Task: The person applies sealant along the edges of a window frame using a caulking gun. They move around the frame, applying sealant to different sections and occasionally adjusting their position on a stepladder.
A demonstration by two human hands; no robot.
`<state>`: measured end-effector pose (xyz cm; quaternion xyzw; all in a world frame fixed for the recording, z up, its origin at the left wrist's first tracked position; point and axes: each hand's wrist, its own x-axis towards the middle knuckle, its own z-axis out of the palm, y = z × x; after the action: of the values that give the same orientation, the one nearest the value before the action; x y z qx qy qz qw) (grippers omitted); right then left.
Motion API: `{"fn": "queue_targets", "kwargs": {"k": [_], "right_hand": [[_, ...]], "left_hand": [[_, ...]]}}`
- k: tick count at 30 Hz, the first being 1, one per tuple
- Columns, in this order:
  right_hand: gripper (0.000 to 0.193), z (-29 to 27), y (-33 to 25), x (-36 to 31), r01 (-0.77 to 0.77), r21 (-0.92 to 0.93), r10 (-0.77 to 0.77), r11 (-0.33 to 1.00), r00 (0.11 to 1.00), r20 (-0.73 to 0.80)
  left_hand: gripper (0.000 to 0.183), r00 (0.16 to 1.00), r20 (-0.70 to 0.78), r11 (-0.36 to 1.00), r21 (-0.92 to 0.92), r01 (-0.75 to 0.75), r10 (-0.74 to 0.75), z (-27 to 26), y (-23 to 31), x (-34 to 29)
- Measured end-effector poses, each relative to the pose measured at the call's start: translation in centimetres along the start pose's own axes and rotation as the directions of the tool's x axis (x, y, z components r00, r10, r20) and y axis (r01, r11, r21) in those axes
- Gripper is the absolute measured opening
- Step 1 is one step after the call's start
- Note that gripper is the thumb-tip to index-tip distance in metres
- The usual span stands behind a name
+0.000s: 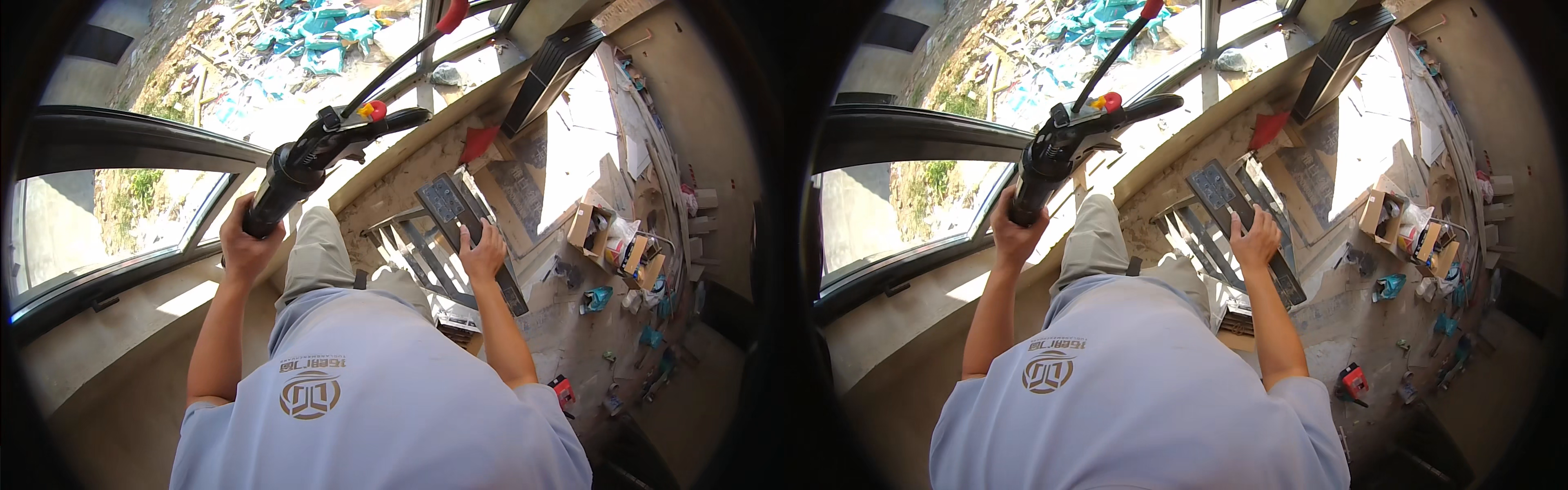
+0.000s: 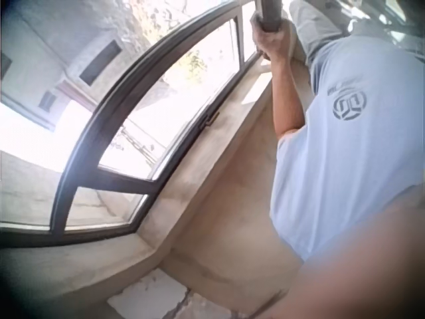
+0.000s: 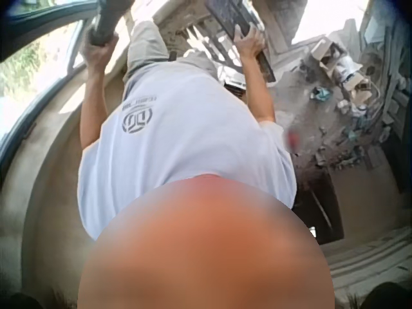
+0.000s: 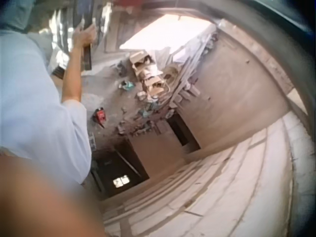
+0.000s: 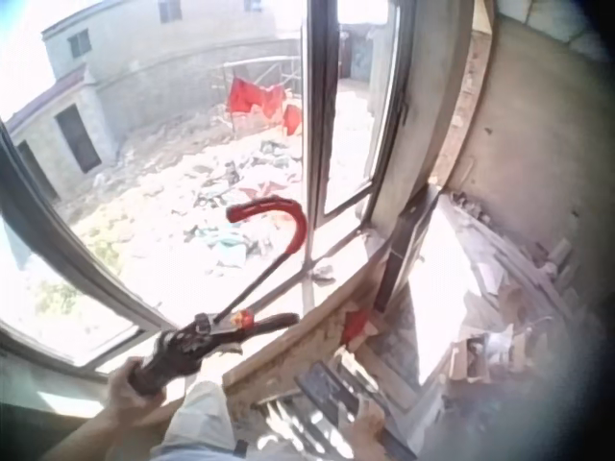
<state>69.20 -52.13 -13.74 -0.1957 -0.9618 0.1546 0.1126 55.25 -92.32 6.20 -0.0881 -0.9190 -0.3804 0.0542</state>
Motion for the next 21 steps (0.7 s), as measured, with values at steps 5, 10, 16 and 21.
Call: {"fn": "queue_targets", "kwargs": {"k": [5, 10, 16, 21], "right_hand": [[0.052, 2.4, -3.8, 1.5, -0.168, -0.042, 0.164, 0.985, 0.983, -0.087], [0.041, 3.4, -4.2, 1.9, -0.295, -0.17, 0.273, 0.94, 0.952, -0.139], [0.035, 2.8, -4.9, 2.4, -0.288, -0.205, 0.258, 0.935, 0.953, -0.159], [0.035, 2.0, -6.4, 2.7, -0.301, -0.2, 0.259, 0.932, 0.943, -0.211]], "left_hand": [[0.047, 0.987, 0.124, 0.995, -0.045, -0.094, 0.099, 0.1, 0.4, 4.1], [0.053, 0.941, 0.279, 0.982, -0.063, -0.178, 0.189, 2.2, -1.3, 9.4], [0.056, 0.803, 0.535, 0.954, -0.266, -0.136, 0.264, 6.3, 0.8, 16.3], [0.059, 0.663, 0.634, 0.897, -0.421, -0.136, 0.398, 8.6, 4.1, 21.8]]}}
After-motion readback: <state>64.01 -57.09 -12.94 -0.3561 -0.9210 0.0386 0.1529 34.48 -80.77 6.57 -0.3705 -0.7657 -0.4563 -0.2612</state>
